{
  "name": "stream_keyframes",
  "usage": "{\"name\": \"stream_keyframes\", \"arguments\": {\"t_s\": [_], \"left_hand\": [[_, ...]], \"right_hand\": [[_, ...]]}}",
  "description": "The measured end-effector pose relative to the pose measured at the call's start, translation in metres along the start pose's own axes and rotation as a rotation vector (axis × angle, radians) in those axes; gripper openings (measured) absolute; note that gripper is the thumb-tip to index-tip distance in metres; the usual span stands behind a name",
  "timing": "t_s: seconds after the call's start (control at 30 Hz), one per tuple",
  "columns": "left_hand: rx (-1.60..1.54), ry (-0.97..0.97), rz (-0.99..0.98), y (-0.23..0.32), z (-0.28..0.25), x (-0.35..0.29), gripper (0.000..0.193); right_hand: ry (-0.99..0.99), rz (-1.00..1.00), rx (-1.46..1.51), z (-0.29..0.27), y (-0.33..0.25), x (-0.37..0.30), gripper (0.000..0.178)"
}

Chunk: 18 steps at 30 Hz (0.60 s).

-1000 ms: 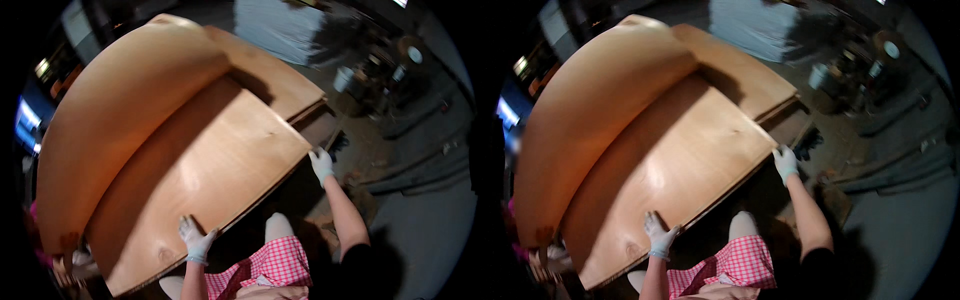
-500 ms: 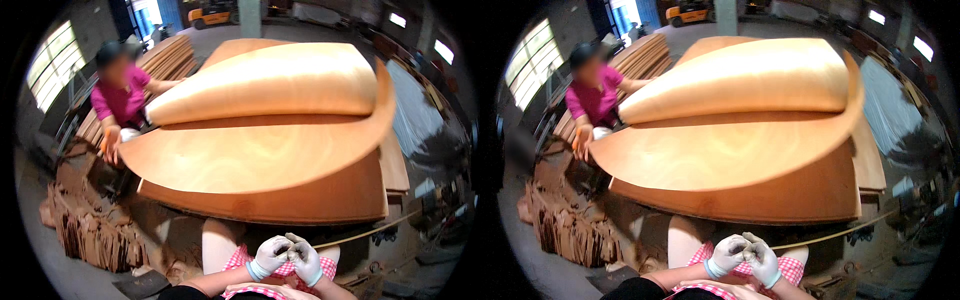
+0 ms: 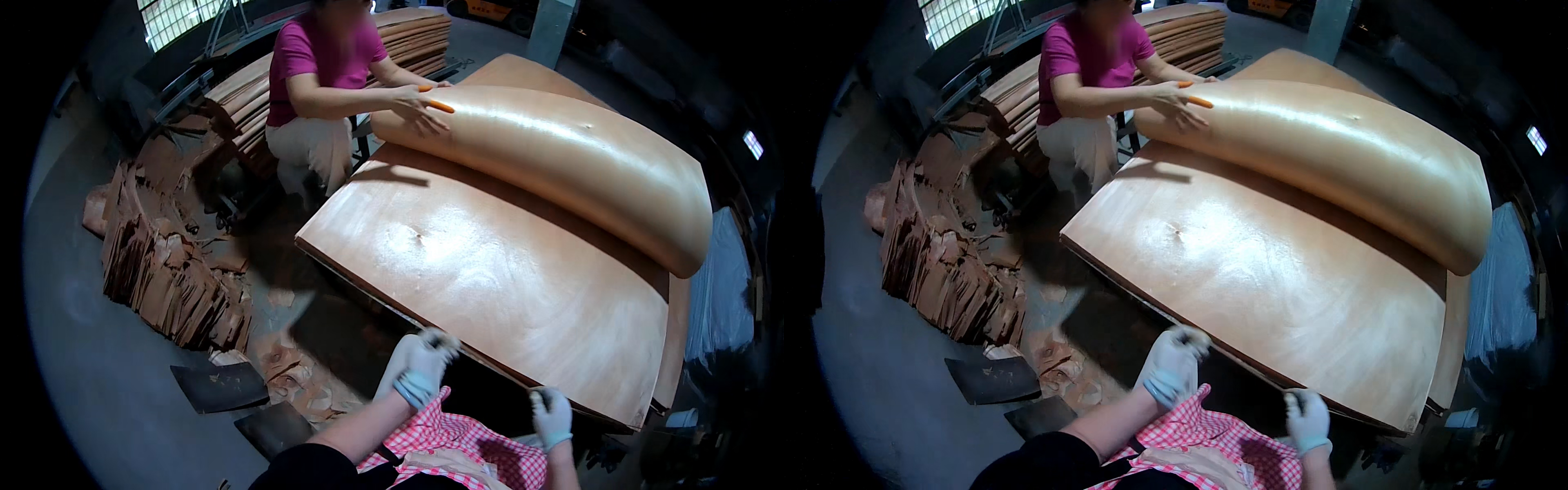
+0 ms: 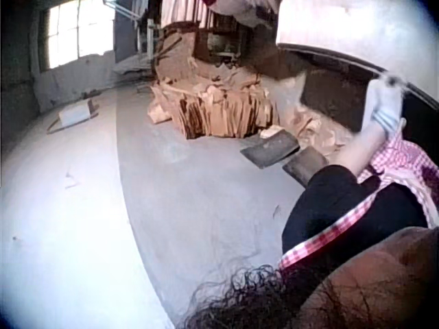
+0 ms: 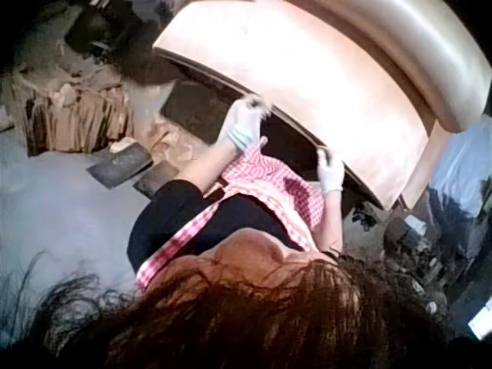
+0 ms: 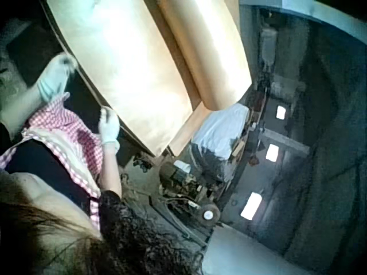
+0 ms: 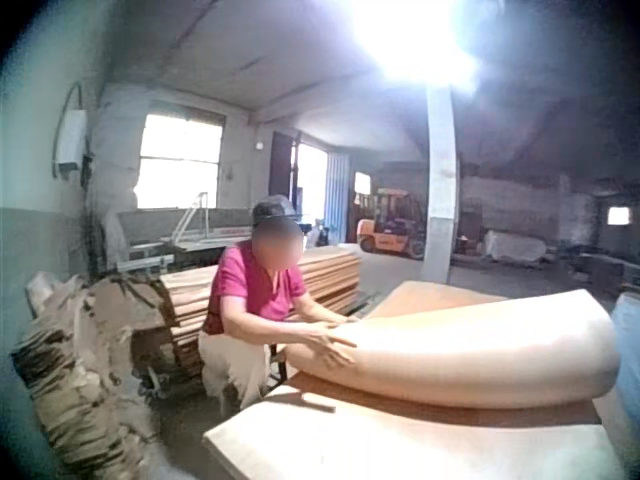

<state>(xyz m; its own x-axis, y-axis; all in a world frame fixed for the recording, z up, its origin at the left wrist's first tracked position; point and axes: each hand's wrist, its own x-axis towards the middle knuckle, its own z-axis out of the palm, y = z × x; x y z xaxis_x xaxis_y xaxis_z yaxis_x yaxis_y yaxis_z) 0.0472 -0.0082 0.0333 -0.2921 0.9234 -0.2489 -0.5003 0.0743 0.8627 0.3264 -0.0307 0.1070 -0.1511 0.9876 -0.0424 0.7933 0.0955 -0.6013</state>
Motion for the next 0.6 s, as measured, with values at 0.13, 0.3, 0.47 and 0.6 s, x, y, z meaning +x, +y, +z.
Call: {"name": "stream_keyframes", "arguments": {"t_s": [0.13, 0.3, 0.47, 0.6], "left_hand": [[-0.023, 0.376, 0.198, 0.039, -0.092, 0.100, 0.018], [0.587, 0.682, 0.363, 0.095, -0.218, 0.189, 0.007], [1.102, 0.822, 0.319, 0.138, -0.261, 0.214, 0.025], [1.260, 0.790, 0.195, 0.138, -0.284, 0.235, 0.030]], "right_hand": [[-0.034, 0.214, 0.096, -0.026, 0.075, 0.002, 0.019], [-0.033, 0.321, -0.126, -0.059, 0.124, 0.005, 0.015], [-0.072, 0.418, -0.118, -0.045, 0.104, 0.013, 0.029], [-0.140, 0.414, -0.161, -0.035, 0.083, 0.027, 0.036]]}}
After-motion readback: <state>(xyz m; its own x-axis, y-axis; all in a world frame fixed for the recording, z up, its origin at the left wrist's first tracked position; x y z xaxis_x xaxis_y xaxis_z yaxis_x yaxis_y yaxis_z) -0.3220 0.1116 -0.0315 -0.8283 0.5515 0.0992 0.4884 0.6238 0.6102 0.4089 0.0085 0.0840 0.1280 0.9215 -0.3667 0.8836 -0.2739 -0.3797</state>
